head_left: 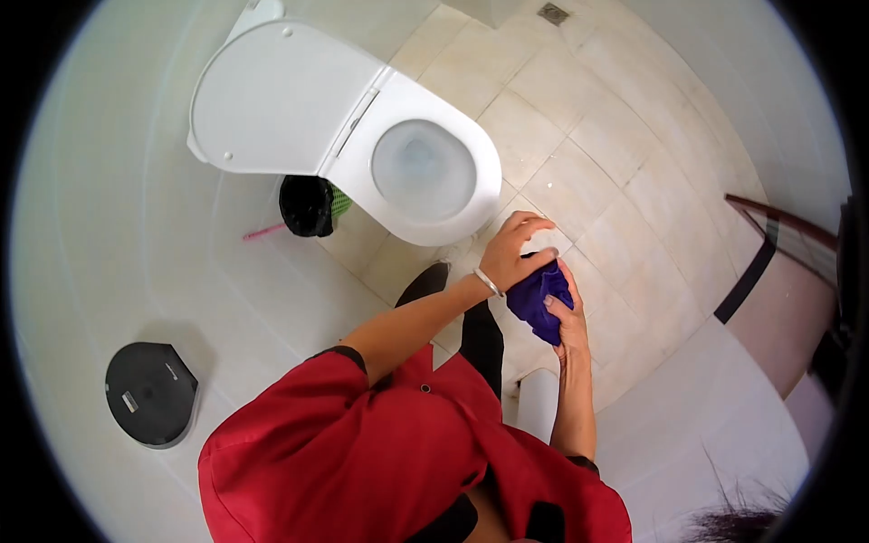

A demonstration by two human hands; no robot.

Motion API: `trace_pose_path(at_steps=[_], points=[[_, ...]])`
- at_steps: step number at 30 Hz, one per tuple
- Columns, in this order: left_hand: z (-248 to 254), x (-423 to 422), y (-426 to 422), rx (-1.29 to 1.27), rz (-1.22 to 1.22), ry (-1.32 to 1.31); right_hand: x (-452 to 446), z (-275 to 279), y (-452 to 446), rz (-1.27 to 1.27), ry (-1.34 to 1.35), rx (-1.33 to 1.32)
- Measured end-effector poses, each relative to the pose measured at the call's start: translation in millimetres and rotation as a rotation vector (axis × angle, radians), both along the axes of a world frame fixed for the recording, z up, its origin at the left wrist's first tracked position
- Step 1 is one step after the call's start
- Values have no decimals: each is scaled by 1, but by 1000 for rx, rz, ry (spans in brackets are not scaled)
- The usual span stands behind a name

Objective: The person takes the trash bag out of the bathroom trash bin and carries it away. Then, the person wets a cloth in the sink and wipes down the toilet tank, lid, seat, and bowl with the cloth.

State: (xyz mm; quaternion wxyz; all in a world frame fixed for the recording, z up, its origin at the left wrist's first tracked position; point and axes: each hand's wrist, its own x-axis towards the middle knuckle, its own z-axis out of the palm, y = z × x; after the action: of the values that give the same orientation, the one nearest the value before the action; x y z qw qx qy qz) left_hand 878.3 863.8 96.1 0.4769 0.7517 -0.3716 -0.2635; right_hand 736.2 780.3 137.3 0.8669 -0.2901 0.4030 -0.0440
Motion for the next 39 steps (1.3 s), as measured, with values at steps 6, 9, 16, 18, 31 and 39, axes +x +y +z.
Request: trace_pose_path(at_steps=[6,9,16,18,31,39], points=[[-87,-23,109,257,625,725,64,-56,-39,240,237,-291],[-83,-28,184,394,625,745,128,-89,-76,426,164,-602],[-76,-62,301,463,967,966,284,-136,-100,645,-34,-1136],[-75,-66,308,449,988,984,310,-141,-78,713,-85,-1376],[-77,-65,312,442,888,1120,122,-201,76,1364,-30,-1768],[-65,-57,339,548,654,1161,153,-177,264,1180,-182,-1018]])
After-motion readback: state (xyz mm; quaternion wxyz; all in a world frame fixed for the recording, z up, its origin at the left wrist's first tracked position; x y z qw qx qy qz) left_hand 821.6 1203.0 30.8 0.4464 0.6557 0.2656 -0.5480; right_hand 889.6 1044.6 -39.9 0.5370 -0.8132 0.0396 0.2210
